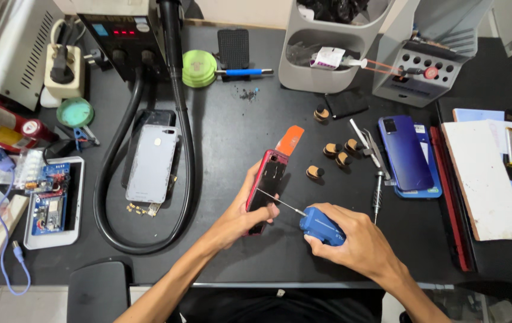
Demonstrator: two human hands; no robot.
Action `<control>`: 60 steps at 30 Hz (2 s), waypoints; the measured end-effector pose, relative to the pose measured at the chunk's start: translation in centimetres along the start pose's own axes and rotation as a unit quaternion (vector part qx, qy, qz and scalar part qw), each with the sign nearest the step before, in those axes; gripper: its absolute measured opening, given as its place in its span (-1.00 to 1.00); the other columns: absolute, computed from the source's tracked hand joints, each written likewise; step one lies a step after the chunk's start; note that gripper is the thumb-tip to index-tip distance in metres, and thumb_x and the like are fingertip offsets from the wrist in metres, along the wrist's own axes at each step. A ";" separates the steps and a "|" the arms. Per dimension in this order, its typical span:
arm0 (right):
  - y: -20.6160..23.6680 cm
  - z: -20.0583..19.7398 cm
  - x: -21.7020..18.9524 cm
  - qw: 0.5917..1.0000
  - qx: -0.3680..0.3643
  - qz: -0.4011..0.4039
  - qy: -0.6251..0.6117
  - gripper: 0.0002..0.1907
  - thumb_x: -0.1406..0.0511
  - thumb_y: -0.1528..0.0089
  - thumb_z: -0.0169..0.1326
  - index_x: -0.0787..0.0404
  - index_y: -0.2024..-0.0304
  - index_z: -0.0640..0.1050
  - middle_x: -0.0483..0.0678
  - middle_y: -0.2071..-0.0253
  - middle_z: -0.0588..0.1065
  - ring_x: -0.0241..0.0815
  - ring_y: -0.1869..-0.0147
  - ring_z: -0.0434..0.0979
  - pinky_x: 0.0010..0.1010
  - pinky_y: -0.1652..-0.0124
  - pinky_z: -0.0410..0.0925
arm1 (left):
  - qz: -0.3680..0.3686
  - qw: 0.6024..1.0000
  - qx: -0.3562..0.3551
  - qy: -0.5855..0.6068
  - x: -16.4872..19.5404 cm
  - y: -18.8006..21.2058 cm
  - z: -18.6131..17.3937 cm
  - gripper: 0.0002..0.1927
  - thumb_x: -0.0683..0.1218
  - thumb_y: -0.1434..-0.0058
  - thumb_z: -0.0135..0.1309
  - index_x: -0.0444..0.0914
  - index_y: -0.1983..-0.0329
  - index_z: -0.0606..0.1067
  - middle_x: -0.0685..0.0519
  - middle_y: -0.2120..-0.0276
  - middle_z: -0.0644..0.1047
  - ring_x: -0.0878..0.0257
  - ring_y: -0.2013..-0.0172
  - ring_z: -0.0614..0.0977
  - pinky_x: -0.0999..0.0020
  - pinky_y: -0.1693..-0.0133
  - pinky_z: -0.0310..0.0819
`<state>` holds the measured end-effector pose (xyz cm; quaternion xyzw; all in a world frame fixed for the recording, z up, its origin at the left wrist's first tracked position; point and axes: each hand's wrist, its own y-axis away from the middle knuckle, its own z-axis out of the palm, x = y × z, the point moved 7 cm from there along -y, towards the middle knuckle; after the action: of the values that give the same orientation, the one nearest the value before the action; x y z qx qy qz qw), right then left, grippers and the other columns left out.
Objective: The person uses a blue electric screwdriver to remove screws from the back of a pink smartphone. They place the removed screws on the workbench and continue unscrewing multiple locations on the device.
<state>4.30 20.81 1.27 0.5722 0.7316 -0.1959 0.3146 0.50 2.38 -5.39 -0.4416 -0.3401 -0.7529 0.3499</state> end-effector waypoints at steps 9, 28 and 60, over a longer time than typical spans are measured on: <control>-0.2 0.3 0.5 0.999 0.022 0.026 0.001 -0.47 0.17 0.02 0.29 0.19 0.00 0.58 0.00 0.19 0.65 -0.01 0.21 0.71 -0.29 0.22 0.52 | -0.010 1.000 0.015 -0.022 0.7 0.2 0.1 0.03 -0.09 -0.11 0.26 0.06 -0.55 -0.06 0.04 0.08 0.39 0.28 0.16 0.51 0.30 0.17 0.52; 0.0 1.0 -0.1 0.999 -0.030 0.018 -0.005 -0.50 0.15 0.04 0.29 0.12 0.04 0.60 -0.04 0.25 0.65 -0.02 0.26 0.69 -0.29 0.28 0.51 | -0.007 0.999 0.047 -0.018 0.7 0.0 0.0 -0.08 -0.02 -0.19 0.22 0.01 -0.53 -0.01 0.03 0.11 0.46 0.33 0.26 0.53 0.36 0.25 0.55; 1.6 3.1 -1.9 0.989 -0.077 0.093 -0.083 -0.57 0.18 -0.03 0.26 0.14 0.06 0.57 0.00 0.43 0.61 -0.11 0.42 0.66 -0.31 0.34 0.47 | 0.133 0.979 0.153 -0.023 0.6 0.4 -1.4 0.22 -0.19 -0.06 0.31 -0.04 -0.51 -0.34 -0.10 -0.14 0.26 0.15 -0.04 0.56 0.18 -0.02 0.61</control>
<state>6.82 17.88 0.42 0.5934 0.6595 -0.1559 0.4343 0.08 0.89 -5.30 -0.4414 -0.3976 -0.6280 0.5027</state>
